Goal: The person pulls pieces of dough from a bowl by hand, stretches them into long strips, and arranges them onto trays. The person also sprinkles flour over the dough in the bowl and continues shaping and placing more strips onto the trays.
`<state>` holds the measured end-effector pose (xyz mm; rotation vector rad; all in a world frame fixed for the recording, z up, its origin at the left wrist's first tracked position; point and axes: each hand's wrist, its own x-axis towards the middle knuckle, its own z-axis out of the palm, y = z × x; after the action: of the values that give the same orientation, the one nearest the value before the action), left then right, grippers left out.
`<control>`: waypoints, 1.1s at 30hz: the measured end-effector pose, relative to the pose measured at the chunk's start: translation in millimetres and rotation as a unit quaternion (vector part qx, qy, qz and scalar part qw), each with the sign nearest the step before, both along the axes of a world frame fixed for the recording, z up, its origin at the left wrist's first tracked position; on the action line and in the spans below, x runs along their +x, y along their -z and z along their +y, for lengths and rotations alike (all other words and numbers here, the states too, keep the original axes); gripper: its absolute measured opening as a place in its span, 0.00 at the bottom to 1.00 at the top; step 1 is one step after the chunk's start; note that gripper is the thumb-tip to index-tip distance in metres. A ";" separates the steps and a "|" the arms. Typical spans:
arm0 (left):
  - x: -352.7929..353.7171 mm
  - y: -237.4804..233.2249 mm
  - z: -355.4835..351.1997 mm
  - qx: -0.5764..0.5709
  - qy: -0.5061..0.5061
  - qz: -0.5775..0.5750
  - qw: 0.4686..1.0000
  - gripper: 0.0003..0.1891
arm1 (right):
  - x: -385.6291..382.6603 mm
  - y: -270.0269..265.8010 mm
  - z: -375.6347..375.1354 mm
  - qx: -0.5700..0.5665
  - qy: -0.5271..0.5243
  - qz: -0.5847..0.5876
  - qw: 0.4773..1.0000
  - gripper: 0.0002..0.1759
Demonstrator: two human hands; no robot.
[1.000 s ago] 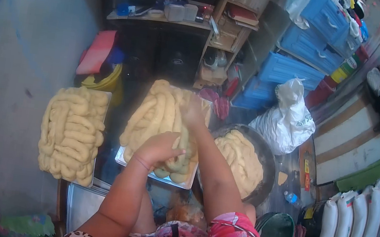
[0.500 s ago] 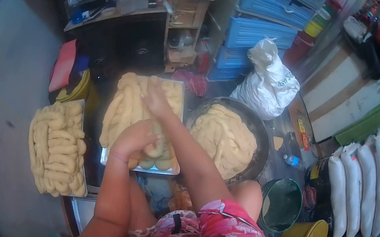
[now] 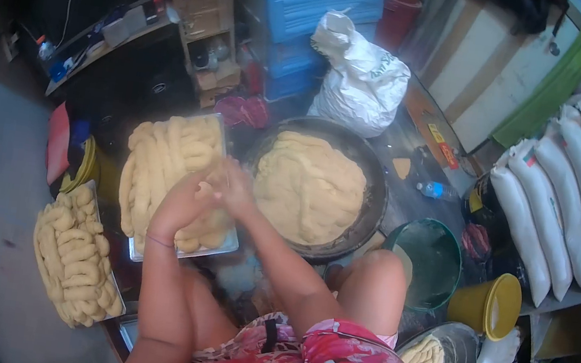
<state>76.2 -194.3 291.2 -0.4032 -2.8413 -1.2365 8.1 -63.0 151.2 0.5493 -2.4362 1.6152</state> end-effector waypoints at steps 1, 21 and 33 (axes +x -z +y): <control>0.2 -4.8 6.4 -0.004 -0.003 -0.027 1.000 0.31 | 10.0 -1.2 23.0 -0.052 0.037 -0.052 0.997 0.34; -17.3 13.6 50.6 -0.133 0.101 -0.142 0.976 0.33 | 47.9 205.2 145.7 0.158 0.372 -0.484 0.776 0.47; -23.6 19.5 54.5 -0.101 0.129 -0.104 0.981 0.31 | -49.2 155.3 158.9 -0.346 0.297 -0.238 0.857 0.13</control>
<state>52.6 -139.8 271.6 -0.7072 -3.1919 -1.0819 -41.1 95.8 -4.2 -0.7176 -1.7332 2.2611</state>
